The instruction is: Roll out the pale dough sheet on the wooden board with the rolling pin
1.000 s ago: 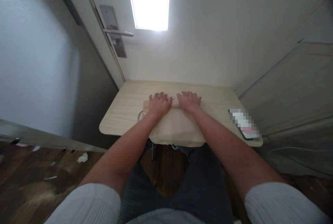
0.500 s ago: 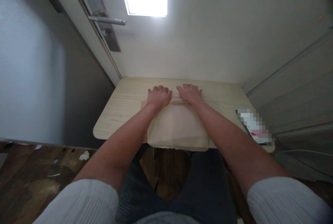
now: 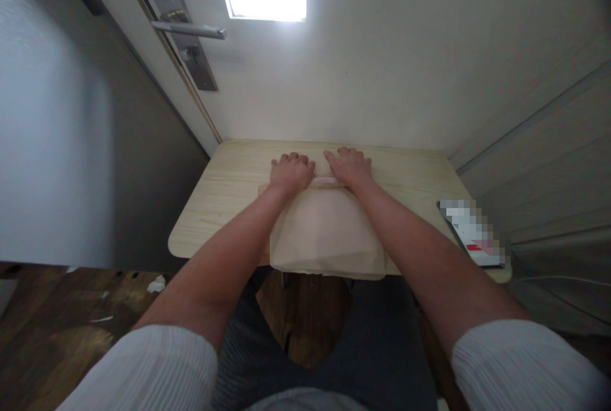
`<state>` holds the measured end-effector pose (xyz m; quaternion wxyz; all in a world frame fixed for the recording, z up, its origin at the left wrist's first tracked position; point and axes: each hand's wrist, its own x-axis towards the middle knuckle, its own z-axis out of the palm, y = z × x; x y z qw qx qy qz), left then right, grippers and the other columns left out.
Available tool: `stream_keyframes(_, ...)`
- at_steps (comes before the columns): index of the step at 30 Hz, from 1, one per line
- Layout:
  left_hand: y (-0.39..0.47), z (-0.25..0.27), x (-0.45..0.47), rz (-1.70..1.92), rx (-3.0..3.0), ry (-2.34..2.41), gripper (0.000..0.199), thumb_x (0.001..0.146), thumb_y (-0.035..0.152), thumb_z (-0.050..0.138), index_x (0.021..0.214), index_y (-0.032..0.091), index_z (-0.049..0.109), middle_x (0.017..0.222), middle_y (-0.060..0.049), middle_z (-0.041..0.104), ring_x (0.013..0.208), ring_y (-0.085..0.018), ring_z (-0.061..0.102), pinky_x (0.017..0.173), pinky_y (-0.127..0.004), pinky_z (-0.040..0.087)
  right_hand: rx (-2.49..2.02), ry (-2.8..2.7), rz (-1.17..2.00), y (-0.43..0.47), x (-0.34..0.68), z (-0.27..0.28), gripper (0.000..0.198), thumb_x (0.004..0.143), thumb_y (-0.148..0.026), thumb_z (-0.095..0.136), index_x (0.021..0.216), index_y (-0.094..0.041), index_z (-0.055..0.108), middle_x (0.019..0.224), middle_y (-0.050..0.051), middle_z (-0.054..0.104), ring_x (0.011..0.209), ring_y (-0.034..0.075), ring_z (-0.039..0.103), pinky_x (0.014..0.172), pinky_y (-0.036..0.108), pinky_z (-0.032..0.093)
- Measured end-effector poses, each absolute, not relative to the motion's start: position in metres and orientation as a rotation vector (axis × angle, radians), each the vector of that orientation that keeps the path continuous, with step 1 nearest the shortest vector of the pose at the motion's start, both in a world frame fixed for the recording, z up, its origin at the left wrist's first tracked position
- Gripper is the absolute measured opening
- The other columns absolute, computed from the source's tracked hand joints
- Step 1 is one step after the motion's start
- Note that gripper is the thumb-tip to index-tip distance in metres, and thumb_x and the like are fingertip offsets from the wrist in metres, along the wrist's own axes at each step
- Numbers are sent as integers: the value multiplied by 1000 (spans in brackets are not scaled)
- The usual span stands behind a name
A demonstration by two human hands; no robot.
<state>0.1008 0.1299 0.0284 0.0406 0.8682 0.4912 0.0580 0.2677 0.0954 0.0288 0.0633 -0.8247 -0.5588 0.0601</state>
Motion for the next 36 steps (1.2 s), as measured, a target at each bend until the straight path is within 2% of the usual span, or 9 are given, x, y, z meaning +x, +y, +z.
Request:
stream_keyframes(5, 119, 30, 98, 193, 2696, 1502, 50, 101, 42, 25, 125, 23, 65, 132, -16, 61, 121, -36, 52, 98, -58, 41, -2457, -1538, 109, 92, 265, 26, 72, 99, -67, 27, 137, -14, 58, 136, 21, 59, 127, 37, 51, 105, 56, 35)
stream_keyframes(19, 84, 22, 89, 411, 2680, 1554, 51, 104, 46, 23, 133, 24, 60, 140, -12, 59, 126, -33, 51, 104, -53, 37, -2497, -1427, 72, 57, 250, 22, 74, 98, -70, 27, 138, -16, 58, 138, 21, 59, 126, 37, 51, 105, 55, 34)
stream_keyframes(27, 61, 19, 79, 450, 2675, 1524, 56, 104, 50, 20, 145, 26, 50, 156, -9, 47, 139, -32, 41, 113, -58, 28, -2430, -1435, -116, 25, 236, 14, 66, 102, -60, 25, 140, -17, 57, 140, 19, 58, 128, 36, 47, 107, 56, 29)
stream_keyframes(36, 28, 13, 64, 457, 2670, 1461, 61, 104, 52, 19, 152, 21, 41, 159, -11, 43, 147, -32, 34, 118, -57, 24, -2377, -1528, -149, -12, 230, 7, 58, 103, -53, 28, 142, -19, 54, 145, 15, 54, 134, 37, 42, 111, 60, 25)
